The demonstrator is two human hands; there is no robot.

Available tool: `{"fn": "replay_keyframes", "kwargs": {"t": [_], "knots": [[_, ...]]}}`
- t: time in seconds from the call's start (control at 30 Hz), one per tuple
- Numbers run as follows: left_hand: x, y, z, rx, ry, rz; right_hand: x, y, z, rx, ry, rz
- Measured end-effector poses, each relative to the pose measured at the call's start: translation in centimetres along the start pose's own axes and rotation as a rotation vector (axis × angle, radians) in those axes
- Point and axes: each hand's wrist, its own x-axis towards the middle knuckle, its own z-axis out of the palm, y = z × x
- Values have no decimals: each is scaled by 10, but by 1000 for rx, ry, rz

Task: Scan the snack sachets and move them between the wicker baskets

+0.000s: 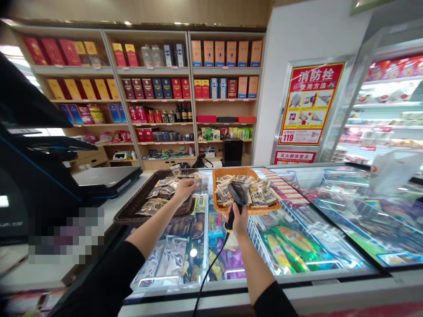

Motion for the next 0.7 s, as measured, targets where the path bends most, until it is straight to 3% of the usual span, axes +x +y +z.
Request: {"fn": "replay_keyframes", "kwargs": {"t": [0.17, 0.23, 0.33, 0.47, 0.57, 0.7], "knots": [[5, 13, 104, 53, -190, 18, 14, -4, -27, -11, 72, -28], [4, 12, 127, 143, -232, 12, 16, -4, -27, 2, 95, -20], [2, 12, 136, 249, -253, 42, 17, -3, -23, -9, 123, -16], [4, 15, 107, 227, -247, 70, 13, -9, -20, -32, 119, -36], [13, 12, 60, 231, -75, 49, 5, -13, -14, -15, 65, -68], [27, -9, -13, 536, 142, 34, -7, -6, 13, 42, -29, -59]]}}
